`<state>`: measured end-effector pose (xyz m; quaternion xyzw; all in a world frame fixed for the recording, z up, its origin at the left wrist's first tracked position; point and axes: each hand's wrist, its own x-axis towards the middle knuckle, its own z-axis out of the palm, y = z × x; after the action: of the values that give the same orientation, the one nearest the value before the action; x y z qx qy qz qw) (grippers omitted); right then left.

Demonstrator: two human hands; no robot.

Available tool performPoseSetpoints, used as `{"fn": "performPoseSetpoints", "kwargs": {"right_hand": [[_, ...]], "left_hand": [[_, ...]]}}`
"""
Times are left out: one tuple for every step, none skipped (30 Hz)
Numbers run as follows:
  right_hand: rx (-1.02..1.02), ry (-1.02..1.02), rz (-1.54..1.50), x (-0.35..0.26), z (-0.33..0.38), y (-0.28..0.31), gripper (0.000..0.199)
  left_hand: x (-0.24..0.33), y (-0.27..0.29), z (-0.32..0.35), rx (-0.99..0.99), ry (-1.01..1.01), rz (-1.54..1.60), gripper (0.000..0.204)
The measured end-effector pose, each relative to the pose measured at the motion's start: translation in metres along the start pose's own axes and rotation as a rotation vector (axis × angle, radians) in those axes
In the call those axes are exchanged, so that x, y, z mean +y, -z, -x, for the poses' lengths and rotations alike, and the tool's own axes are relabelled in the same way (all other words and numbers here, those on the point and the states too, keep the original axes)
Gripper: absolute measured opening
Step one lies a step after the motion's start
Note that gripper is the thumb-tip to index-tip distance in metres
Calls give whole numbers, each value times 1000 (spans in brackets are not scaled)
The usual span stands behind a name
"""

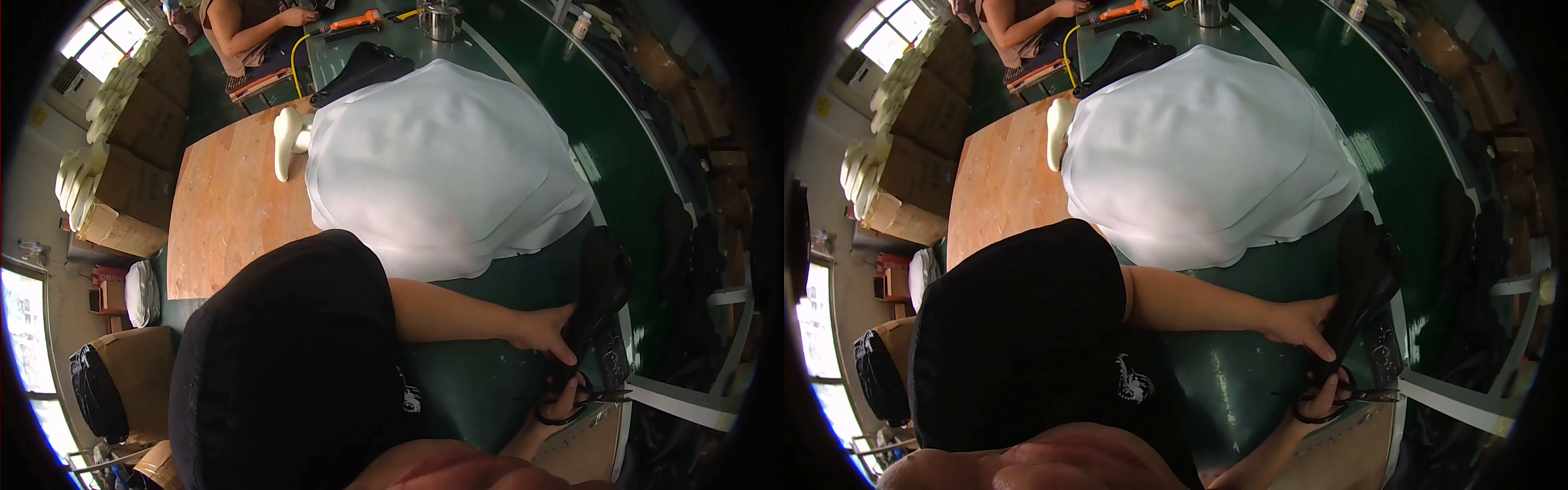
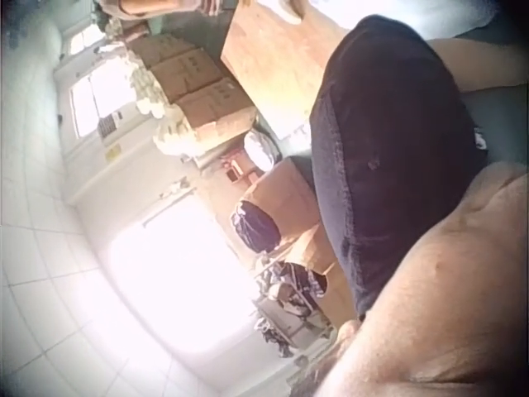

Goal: Trimming excess material from bicycle seats using scissors in a manufacturing facility.

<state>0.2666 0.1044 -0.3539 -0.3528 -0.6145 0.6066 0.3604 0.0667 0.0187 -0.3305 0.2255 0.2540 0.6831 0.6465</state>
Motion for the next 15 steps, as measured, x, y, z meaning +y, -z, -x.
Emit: {"fn": "performPoseSetpoints", "kwargs": {"right_hand": [[-19,-27,8,-2,1,-2,46],[-36,-55,14,-4,2,-5,47],[-20,-57,18,-4,0,-2,47],[-23,-48,53,-5,-2,3,44],[-20,-41,89,-6,-4,8,42],[4,-55,136,-3,1,19,40],[127,-88,68,-1,6,24,36],[111,-137,-56,-3,5,22,30],[144,-226,-130,2,-1,26,28],[71,-82,126,-24,0,7,30],[6,-64,300,-51,-2,-5,26],[13,140,507,-51,-5,0,26],[9,346,572,-47,-9,11,33],[82,546,955,-52,-10,15,39],[161,545,1027,-53,-9,20,41]], "left_hand": [[-4,5,-1,-12,-74,-41,103],[-8,9,-1,-25,-146,-83,104],[-12,11,-2,-53,-147,-76,105],[-16,13,-7,-66,-132,-70,105],[-17,17,-14,-55,-187,-139,106],[-21,16,-19,-51,-219,-188,107],[-21,13,-23,-27,-270,-234,106],[-16,17,-22,9,-311,-271,105],[-10,25,-19,20,-325,-219,90],[18,21,-4,95,-313,-334,69],[36,30,6,83,-357,-462,53],[46,30,7,57,-338,-341,48],[51,25,6,50,-307,-235,50],[50,23,-1,45,-345,-210,48],[47,20,-5,52,-393,-199,46]]}}
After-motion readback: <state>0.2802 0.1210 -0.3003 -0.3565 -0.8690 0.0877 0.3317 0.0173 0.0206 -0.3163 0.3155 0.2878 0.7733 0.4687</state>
